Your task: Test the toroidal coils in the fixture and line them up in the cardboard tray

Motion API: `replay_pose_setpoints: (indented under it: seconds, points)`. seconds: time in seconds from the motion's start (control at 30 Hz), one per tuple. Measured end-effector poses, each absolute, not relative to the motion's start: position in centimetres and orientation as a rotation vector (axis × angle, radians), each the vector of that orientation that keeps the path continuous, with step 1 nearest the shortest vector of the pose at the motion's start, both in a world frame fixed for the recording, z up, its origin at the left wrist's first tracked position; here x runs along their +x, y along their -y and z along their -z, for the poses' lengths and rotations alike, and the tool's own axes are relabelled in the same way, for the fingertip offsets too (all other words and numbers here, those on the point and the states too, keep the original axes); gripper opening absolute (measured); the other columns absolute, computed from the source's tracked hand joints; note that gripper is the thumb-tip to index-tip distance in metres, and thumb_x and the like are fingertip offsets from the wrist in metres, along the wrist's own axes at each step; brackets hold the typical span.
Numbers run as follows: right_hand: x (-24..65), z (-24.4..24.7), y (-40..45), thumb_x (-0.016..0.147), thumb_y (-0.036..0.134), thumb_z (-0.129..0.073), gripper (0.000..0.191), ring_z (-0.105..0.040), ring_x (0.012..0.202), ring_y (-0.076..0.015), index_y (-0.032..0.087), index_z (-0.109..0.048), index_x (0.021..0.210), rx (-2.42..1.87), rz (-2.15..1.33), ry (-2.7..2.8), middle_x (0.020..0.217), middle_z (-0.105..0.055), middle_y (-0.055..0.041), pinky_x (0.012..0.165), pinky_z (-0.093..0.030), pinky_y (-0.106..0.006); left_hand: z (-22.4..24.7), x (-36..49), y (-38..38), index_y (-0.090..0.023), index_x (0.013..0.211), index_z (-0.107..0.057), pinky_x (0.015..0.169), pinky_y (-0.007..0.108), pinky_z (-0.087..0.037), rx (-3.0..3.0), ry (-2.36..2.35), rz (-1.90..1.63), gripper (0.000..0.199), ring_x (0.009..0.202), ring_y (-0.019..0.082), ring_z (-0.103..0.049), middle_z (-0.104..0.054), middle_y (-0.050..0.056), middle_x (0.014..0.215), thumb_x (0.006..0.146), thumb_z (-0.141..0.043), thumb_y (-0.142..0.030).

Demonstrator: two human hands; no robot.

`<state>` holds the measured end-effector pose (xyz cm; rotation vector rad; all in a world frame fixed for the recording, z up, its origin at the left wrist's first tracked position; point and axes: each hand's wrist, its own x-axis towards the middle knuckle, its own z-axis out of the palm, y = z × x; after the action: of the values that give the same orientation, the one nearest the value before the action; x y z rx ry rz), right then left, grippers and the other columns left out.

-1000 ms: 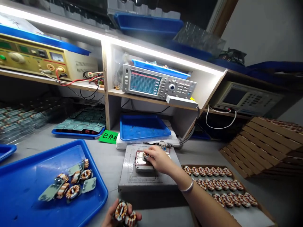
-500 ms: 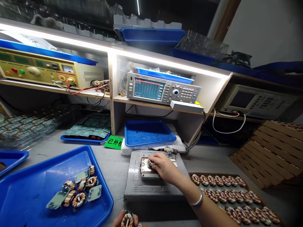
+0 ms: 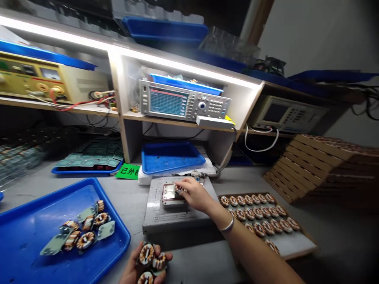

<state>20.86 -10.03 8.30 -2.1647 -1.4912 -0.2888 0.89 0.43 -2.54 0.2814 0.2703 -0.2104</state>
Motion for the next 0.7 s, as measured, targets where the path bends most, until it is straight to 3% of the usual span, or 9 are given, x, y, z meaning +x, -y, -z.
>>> replay_pose_setpoints:
  seconds: [0.2, 0.37, 0.57, 0.7]
  points:
    - [18.6, -11.9, 15.3, 0.082, 0.018, -0.053, 0.039, -0.050, 0.104, -0.0162, 0.019, -0.050, 0.121, -2.039, 0.426, 1.355, 0.109, -0.057, -0.0064, 0.095, -0.041, -0.031, 2.1, 0.8, -0.5, -0.017, 0.080, -0.059, 0.032, 0.017, -0.021, 0.298, -0.398, 0.228, 0.032, 0.048, 0.010, -0.043, -0.062, 0.017, 0.098, 0.080, -0.045, -0.046]
    - [17.1, -13.6, 19.8, 0.084, 0.022, -0.051, 0.049, -0.051, 0.103, -0.0157, 0.018, -0.037, 0.131, -2.097, 0.498, 1.258, 0.113, -0.056, -0.0062, 0.096, -0.041, -0.033, 2.5, 0.8, -0.8, -0.020, 0.085, -0.059, 0.032, 0.017, -0.026, 0.359, -0.512, 0.236, 0.028, 0.051, 0.010, -0.043, -0.059, 0.015, 0.107, 0.075, -0.052, -0.045]
    - [16.9, -14.7, 27.9, 0.080, 0.018, -0.054, 0.034, -0.054, 0.099, -0.0171, 0.016, -0.055, 0.114, -2.246, 0.632, 1.095, 0.105, -0.058, -0.0075, 0.091, -0.044, -0.034, 1.9, 0.8, -0.6, -0.020, 0.085, -0.060, 0.032, 0.019, -0.030, 0.473, -0.558, 0.190, 0.024, 0.048, 0.010, -0.043, -0.056, 0.018, 0.115, 0.075, -0.050, -0.039]
    - [16.6, -14.5, 35.2, 0.078, 0.016, -0.055, 0.032, -0.055, 0.098, -0.0177, 0.019, -0.058, 0.110, -2.508, 0.484, 0.942, 0.105, -0.059, -0.0065, 0.089, -0.043, -0.034, 3.3, 1.0, -1.4, -0.023, 0.092, -0.061, 0.032, 0.021, -0.034, 0.516, -0.626, 0.219, 0.028, 0.057, 0.017, -0.054, -0.058, 0.015, 0.112, 0.072, -0.055, -0.040]
